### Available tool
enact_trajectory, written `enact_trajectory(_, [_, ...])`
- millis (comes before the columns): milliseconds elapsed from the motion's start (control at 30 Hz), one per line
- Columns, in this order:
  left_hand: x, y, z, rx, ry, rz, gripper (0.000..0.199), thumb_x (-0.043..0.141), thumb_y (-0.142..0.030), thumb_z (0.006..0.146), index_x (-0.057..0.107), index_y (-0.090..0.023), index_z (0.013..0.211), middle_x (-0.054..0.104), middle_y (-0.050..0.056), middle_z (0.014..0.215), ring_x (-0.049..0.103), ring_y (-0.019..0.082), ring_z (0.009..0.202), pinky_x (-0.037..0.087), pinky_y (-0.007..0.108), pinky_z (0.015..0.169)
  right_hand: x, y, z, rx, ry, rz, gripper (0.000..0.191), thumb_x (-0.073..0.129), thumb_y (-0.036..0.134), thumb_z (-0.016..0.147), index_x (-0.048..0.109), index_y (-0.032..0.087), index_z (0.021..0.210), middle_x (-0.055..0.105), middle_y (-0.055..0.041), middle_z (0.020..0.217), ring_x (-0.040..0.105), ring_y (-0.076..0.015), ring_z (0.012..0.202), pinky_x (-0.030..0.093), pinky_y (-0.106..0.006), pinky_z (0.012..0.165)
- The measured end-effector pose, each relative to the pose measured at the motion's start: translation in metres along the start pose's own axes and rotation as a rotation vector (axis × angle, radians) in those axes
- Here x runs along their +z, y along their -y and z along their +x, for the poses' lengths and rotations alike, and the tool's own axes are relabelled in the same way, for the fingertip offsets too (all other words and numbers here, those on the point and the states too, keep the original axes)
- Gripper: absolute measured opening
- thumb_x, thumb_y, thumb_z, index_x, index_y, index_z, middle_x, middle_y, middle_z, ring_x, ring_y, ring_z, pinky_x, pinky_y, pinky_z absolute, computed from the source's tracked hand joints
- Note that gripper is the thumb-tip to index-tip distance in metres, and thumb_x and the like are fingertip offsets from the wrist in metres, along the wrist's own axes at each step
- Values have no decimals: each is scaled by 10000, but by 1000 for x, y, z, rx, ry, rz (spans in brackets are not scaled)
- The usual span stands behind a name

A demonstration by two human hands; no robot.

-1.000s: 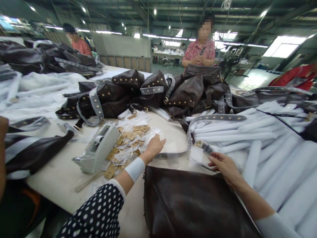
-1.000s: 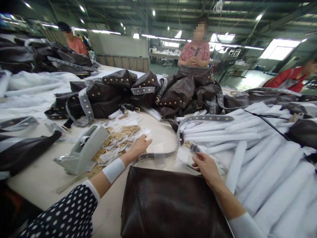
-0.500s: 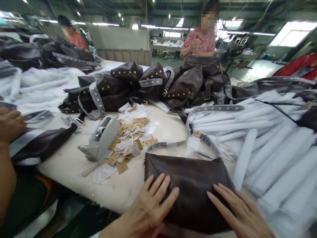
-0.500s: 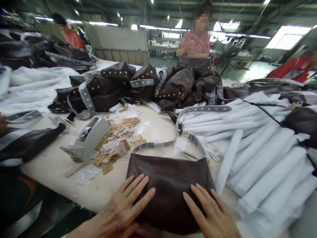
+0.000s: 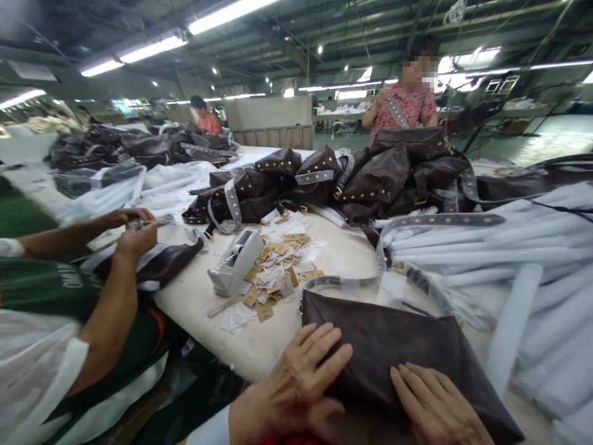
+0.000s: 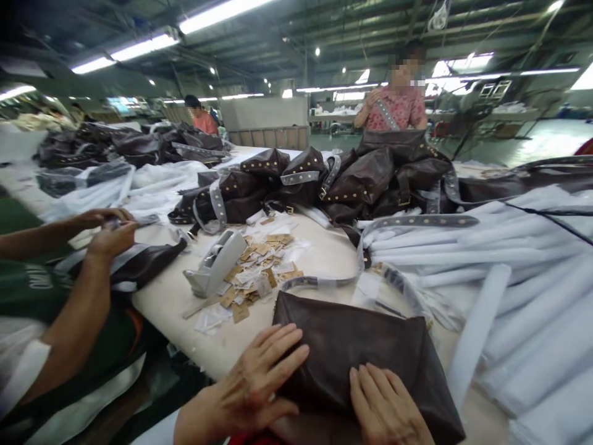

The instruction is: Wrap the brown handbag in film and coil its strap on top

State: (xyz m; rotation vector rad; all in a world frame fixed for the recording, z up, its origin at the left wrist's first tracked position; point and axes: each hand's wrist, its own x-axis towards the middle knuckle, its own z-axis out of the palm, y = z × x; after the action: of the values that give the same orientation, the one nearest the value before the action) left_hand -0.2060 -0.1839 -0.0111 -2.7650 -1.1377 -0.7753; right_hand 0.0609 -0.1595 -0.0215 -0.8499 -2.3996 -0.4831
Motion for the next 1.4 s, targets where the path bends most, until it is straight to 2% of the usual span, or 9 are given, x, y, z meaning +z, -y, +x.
enact_trajectory(133, [-6, -3, -27, -423, -414, -124, 415, 430, -390, 937, 432, -169, 1288, 564, 135, 1195, 531, 238, 1135, 473, 390, 953, -16, -20, 38, 98, 166, 101, 252, 420, 53, 805, 624, 186, 738, 605, -27, 642, 537, -166, 611, 382, -291, 600])
enact_trajectory(267, [17, -7, -50, -983, -391, -353, 240, 420, -343, 937, 575, -174, 1008, 652, 55, 908, 642, 179, 803, 559, 285, 701, -28, -61, 78, 274, 318, 148, 226, 555, 276, 832, 566, 208, 617, 560, -3, 613, 528, -151, 585, 342, -265, 554])
enact_trajectory(333, [38, -13, -52, -880, -284, -411, 227, 421, -310, 933, 590, -164, 976, 660, 58, 881, 645, 179, 789, 562, 281, 686, -32, -76, 93, 362, 368, 163, 231, 580, 301, 809, 557, 210, 598, 558, 9, 611, 521, -140, 569, 318, -252, 533])
enact_trajectory(500, [85, -41, -22, -235, 26, -316, 316, 370, -104, 901, 530, -156, 1169, 585, 89, 1184, 496, 216, 1166, 445, 367, 995, -34, -87, 114, 483, 455, 169, 195, 621, 322, 764, 594, 216, 604, 576, 20, 611, 527, -148, 583, 290, -245, 534])
enact_trajectory(633, [105, -58, 8, -65, 297, -241, 417, 414, -400, 936, 484, -108, 1224, 529, 133, 1254, 420, 286, 1231, 357, 460, 1055, -32, -84, 121, 513, 489, 150, 189, 623, 326, 762, 598, 213, 614, 577, 21, 611, 525, -143, 590, 286, -242, 543])
enact_trajectory(767, [117, -65, 13, 144, 324, -207, 705, 314, -640, 889, 394, -95, 1329, 450, 154, 1353, 320, 322, 1307, 223, 552, 1103, -27, -82, 117, 454, 476, 134, 249, 613, 341, 761, 538, 202, 568, 554, 21, 590, 505, -132, 574, 288, -239, 543])
enact_trajectory(1100, [118, -75, 30, 189, 270, -58, 337, 371, -280, 939, 572, -96, 1137, 599, 146, 1111, 511, 290, 1063, 351, 480, 991, -17, -82, 111, 391, 483, 105, 268, 595, 351, 780, 528, 206, 565, 547, 21, 580, 502, -131, 571, 288, -241, 537])
enact_trajectory(1233, [121, -83, 53, 7, 300, -188, 409, 288, -379, 964, 522, -176, 1230, 586, 139, 1159, 558, 286, 1011, 391, 494, 949, -19, -82, 112, 405, 503, 120, 249, 604, 339, 776, 545, 206, 575, 553, 24, 588, 509, -130, 577, 290, -241, 543])
enact_trajectory(1400, [118, -79, 58, -83, 346, -320, 728, 311, -638, 893, 233, -164, 1440, 334, 219, 1426, 361, 368, 1299, 336, 499, 1044, -20, -80, 109, 413, 496, 115, 209, 639, 315, 761, 564, 205, 601, 559, 26, 604, 522, -134, 595, 295, -244, 560])
